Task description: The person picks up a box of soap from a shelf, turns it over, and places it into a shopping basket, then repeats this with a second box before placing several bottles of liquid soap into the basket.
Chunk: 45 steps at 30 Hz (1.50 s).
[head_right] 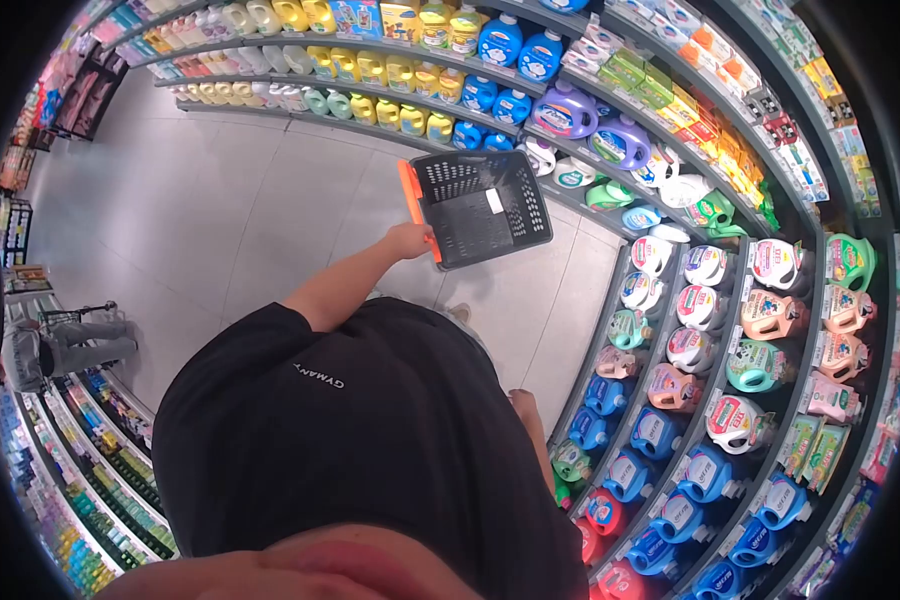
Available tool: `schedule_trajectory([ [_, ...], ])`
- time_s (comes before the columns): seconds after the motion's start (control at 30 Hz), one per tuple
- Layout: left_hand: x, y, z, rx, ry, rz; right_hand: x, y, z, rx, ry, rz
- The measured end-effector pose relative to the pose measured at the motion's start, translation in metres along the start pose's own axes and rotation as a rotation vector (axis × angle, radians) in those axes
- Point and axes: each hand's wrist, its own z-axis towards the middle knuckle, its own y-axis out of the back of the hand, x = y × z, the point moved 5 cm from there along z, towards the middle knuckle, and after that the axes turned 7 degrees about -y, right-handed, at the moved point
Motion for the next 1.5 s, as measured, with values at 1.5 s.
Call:
schedule_trajectory([
  [1.5, 0.289, 0.104, -0.131, -0.247, 0.21, -0.071, 0.225, -0.039, 0.12, 0.286, -0.007, 0.021],
])
